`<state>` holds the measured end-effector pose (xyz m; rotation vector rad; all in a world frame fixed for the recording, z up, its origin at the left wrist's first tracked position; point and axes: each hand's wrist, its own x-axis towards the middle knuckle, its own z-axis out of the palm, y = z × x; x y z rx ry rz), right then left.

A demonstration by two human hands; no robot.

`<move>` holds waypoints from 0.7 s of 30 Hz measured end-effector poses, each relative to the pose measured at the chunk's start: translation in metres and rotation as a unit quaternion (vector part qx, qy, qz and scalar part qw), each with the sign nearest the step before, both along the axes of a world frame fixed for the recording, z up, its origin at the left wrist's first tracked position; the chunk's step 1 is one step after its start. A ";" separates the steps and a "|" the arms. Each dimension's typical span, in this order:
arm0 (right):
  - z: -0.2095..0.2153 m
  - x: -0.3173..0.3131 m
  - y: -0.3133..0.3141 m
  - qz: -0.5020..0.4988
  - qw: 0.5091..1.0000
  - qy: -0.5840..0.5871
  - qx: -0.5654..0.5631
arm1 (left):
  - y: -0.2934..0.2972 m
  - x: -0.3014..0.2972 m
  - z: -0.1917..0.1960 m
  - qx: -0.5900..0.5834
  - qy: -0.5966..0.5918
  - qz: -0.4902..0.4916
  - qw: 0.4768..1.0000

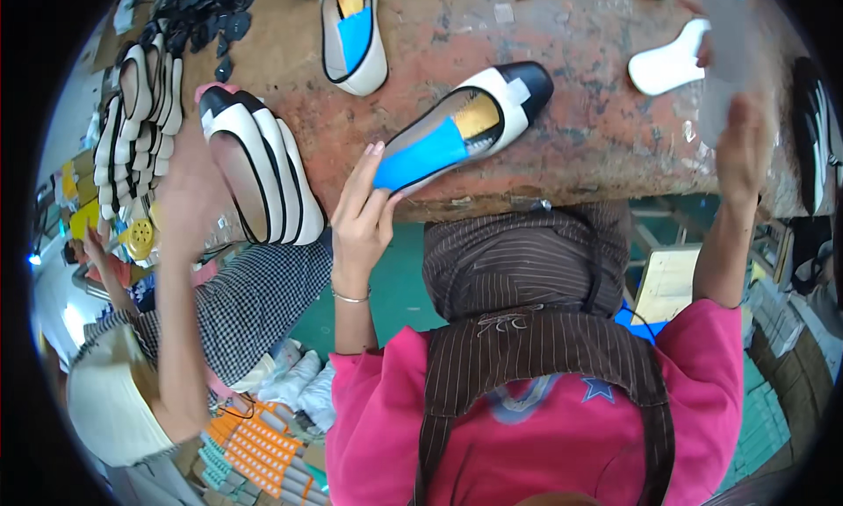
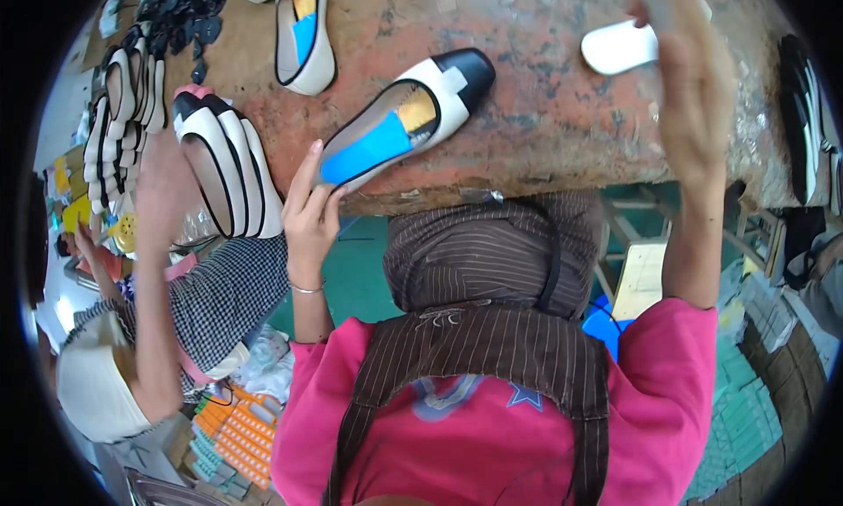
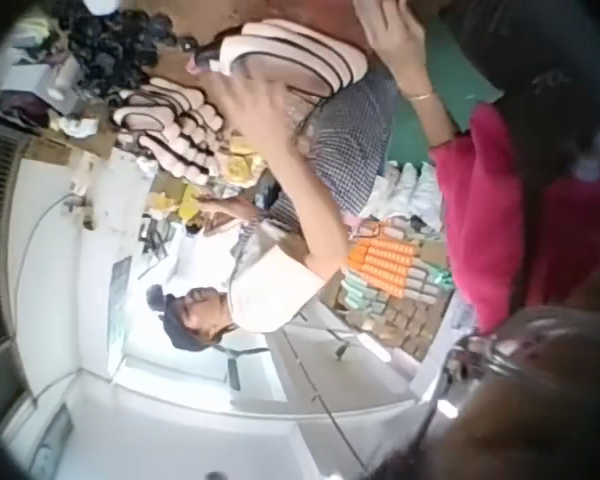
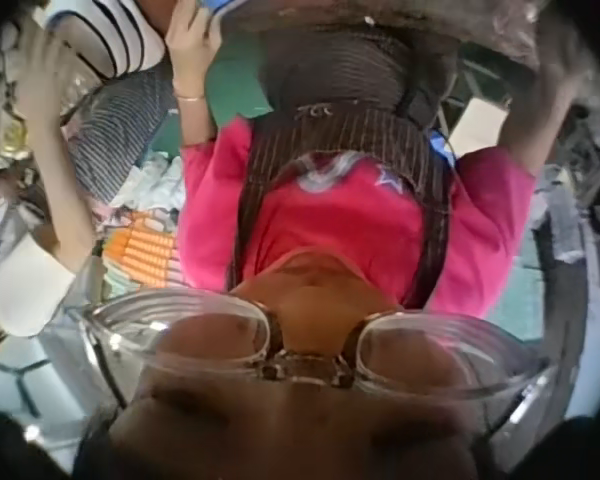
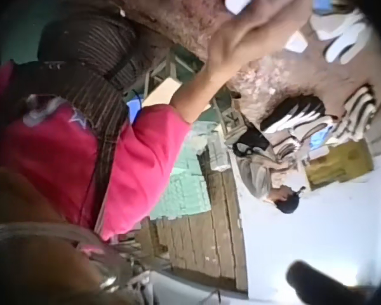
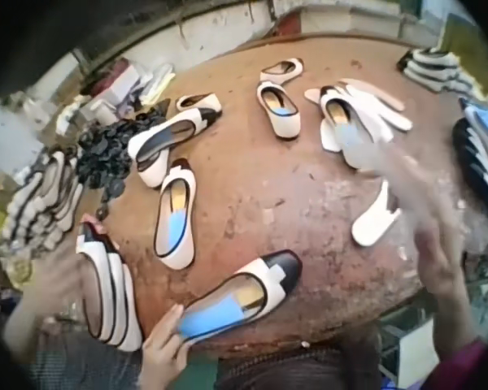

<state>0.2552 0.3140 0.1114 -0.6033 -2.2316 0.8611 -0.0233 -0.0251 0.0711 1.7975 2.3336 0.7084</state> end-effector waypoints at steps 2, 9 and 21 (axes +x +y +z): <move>0.015 -0.042 -0.021 0.109 0.973 -0.101 0.178 | 0.000 0.002 -0.019 0.030 -0.018 0.017 0.999; -0.066 -0.129 -0.112 0.275 0.956 -0.062 0.079 | 0.013 0.013 -0.061 0.145 -0.153 0.098 0.973; -0.085 -0.173 -0.159 0.309 0.946 -0.086 0.038 | 0.016 0.017 -0.075 0.256 -0.219 0.114 0.935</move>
